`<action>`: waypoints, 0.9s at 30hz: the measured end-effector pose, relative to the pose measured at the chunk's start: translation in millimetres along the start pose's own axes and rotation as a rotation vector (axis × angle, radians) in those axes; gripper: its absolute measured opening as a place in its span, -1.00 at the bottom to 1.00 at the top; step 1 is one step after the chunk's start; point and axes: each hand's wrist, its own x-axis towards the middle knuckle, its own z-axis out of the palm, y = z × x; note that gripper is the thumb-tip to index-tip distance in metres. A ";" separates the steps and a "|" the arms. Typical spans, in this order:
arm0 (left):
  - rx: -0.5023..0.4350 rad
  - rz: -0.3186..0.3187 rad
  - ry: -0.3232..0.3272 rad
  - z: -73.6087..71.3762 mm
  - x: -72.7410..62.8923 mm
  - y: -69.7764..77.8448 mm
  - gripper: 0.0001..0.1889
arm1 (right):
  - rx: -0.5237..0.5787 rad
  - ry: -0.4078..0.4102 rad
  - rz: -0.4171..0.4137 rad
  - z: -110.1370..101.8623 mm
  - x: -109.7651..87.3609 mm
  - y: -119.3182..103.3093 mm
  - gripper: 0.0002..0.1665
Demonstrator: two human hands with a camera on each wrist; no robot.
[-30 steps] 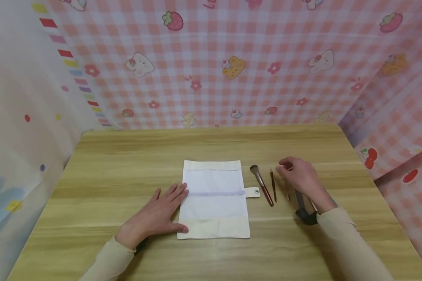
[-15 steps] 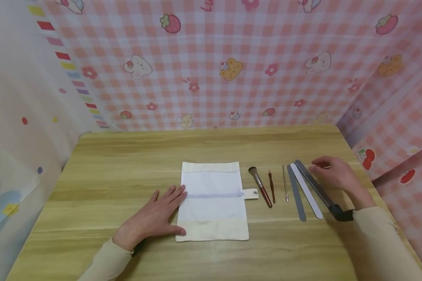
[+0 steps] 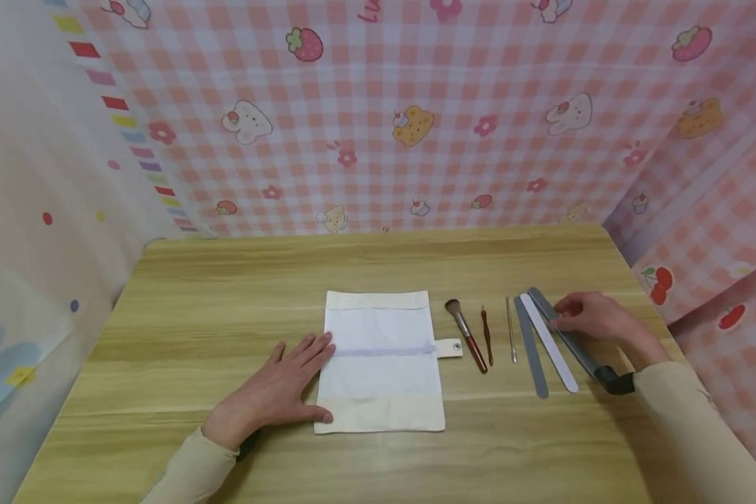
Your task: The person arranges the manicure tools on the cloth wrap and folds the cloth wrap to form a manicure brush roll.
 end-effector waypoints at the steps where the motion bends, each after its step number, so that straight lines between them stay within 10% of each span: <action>1: 0.001 -0.001 -0.002 0.1 0.4 -0.4 0.16 | -0.013 0.000 0.005 0.3 0.9 -1.0 -0.40; 27: -0.028 0.000 0.001 -3.1 -2.0 -1.2 0.16 | 0.157 0.134 0.017 -4.0 -13.7 -15.0 -0.20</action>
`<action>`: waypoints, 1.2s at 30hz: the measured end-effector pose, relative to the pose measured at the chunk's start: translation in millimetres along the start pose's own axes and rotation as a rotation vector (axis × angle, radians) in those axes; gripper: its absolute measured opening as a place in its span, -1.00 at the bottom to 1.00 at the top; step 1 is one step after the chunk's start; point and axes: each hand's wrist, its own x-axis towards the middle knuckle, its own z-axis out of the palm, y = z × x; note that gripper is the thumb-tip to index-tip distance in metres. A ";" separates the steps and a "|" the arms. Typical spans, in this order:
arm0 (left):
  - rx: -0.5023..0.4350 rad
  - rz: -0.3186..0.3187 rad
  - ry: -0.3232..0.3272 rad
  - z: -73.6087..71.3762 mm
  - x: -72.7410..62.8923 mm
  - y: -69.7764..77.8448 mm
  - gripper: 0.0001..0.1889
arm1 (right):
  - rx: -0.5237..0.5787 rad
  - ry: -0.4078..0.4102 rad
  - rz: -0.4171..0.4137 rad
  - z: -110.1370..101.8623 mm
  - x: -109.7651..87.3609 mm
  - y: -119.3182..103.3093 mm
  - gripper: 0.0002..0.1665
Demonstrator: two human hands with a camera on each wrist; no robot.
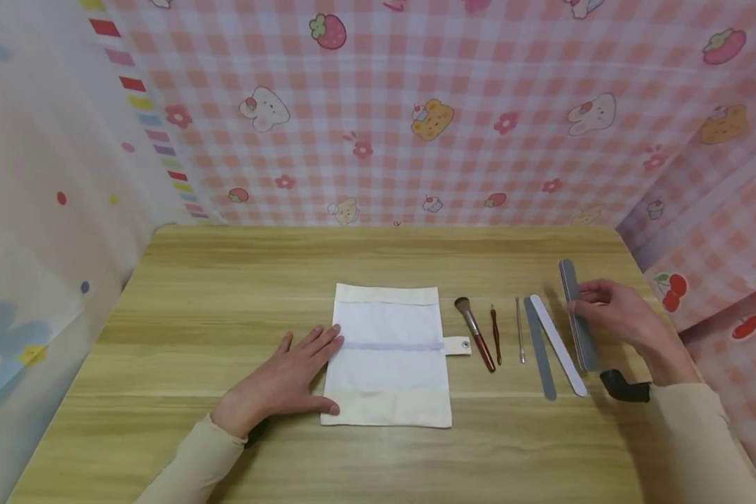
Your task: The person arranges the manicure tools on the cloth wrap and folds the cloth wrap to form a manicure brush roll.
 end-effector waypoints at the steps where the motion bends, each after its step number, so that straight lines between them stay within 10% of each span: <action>1: -0.004 -0.002 -0.001 -0.3 -0.2 0.3 0.16 | 0.015 0.005 -0.012 1.3 -0.8 -1.9 -0.18; 19: -0.056 -0.019 0.019 0.6 0.3 -1.1 0.17 | 0.330 0.141 -0.166 37.4 -3.7 -50.3 -0.25; 36: -0.031 -0.065 0.071 -2.0 3.9 4.8 -0.30 | 0.554 0.111 -0.261 69.2 13.9 -110.3 -0.43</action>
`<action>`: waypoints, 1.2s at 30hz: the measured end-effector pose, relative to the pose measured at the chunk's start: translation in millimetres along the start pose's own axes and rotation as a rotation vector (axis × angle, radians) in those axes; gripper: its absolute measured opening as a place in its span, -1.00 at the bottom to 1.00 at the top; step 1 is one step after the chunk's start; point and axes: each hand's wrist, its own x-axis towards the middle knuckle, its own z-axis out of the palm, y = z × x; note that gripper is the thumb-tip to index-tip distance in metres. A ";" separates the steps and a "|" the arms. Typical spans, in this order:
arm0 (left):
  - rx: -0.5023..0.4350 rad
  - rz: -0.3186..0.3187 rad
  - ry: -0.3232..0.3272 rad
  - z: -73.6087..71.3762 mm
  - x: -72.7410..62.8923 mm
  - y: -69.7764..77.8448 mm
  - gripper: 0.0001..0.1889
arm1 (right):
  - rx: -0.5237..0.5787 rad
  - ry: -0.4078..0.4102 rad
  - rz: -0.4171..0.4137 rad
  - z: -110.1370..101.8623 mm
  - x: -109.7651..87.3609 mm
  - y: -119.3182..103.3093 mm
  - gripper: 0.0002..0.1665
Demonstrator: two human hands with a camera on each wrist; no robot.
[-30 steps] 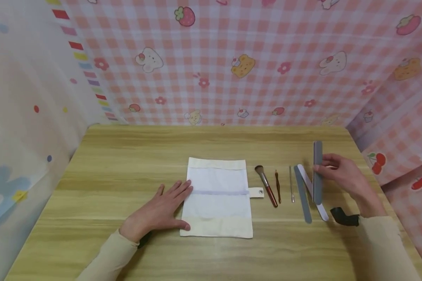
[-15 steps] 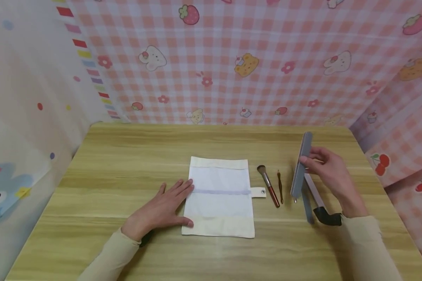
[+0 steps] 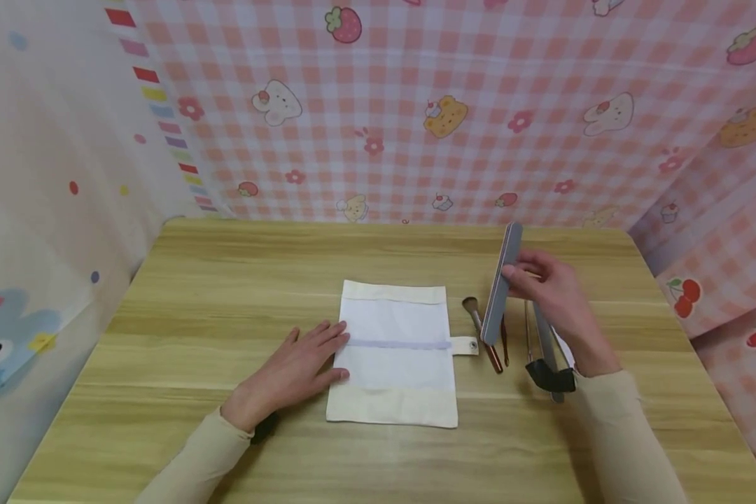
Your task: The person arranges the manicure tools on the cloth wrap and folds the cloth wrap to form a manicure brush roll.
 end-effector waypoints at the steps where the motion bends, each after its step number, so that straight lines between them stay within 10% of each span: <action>1: 0.001 -0.001 0.001 0.0 0.0 -0.1 -0.31 | 0.006 -0.004 -0.002 3.5 1.3 -1.2 -0.43; 18: 0.032 -0.011 0.028 -0.8 2.4 1.3 -0.36 | 0.100 0.024 -0.034 63.0 18.3 -7.7 -0.49; 36: 0.079 0.219 0.217 -8.9 21.8 -11.4 -0.79 | 0.199 -0.019 -0.001 113.4 36.3 -8.9 -0.56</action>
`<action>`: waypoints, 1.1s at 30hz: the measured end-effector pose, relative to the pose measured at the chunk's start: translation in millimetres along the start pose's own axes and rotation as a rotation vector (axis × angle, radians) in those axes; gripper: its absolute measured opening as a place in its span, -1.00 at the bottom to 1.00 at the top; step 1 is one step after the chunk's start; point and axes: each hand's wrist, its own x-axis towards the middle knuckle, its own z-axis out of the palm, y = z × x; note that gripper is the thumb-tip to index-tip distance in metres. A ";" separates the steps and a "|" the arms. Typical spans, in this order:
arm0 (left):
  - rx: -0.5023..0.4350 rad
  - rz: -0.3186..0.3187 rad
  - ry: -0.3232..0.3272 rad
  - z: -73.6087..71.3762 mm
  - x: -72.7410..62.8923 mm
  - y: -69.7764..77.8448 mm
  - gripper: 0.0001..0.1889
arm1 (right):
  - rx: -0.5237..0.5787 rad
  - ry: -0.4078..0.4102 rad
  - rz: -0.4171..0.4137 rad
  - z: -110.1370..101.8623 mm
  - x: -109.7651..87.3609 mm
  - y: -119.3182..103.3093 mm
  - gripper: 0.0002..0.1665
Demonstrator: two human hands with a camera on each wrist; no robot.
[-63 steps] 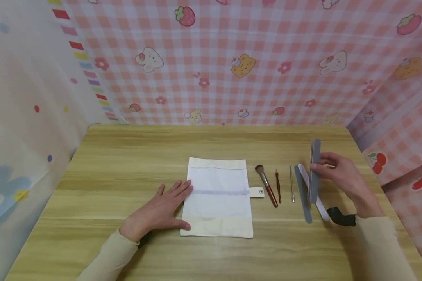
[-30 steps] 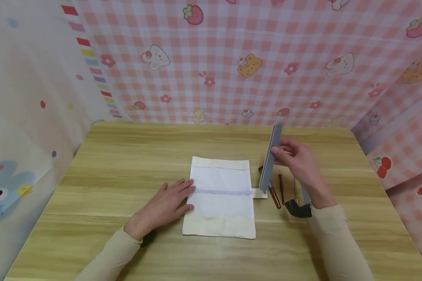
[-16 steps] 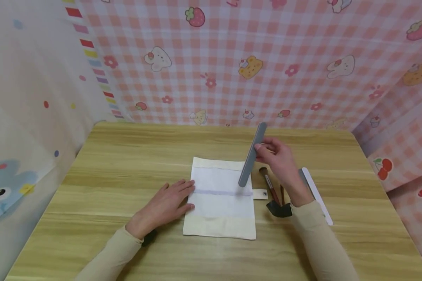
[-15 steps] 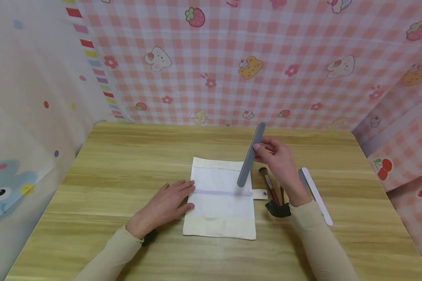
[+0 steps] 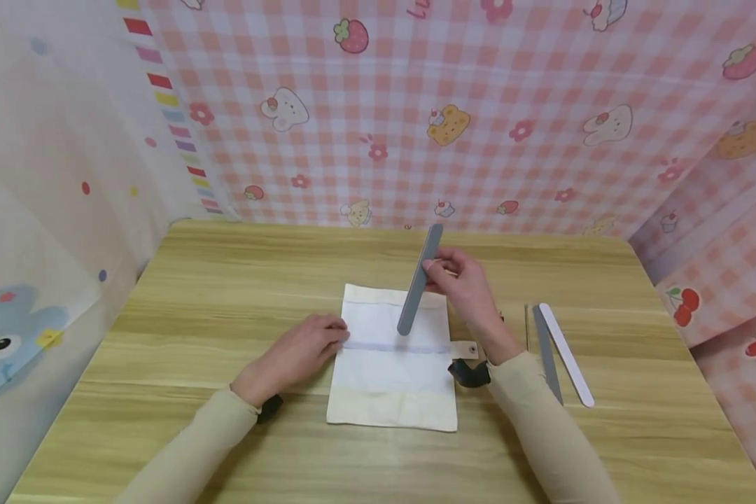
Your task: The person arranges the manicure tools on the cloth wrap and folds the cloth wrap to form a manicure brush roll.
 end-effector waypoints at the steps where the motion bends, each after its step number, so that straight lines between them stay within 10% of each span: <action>1: -0.007 0.009 0.002 -0.3 1.0 -1.8 -0.80 | -0.002 0.000 0.004 2.3 0.6 0.4 -0.54; 33: -0.065 -0.121 0.039 4.6 11.2 -1.9 -0.89 | 0.008 0.009 0.059 63.8 29.7 30.7 -0.50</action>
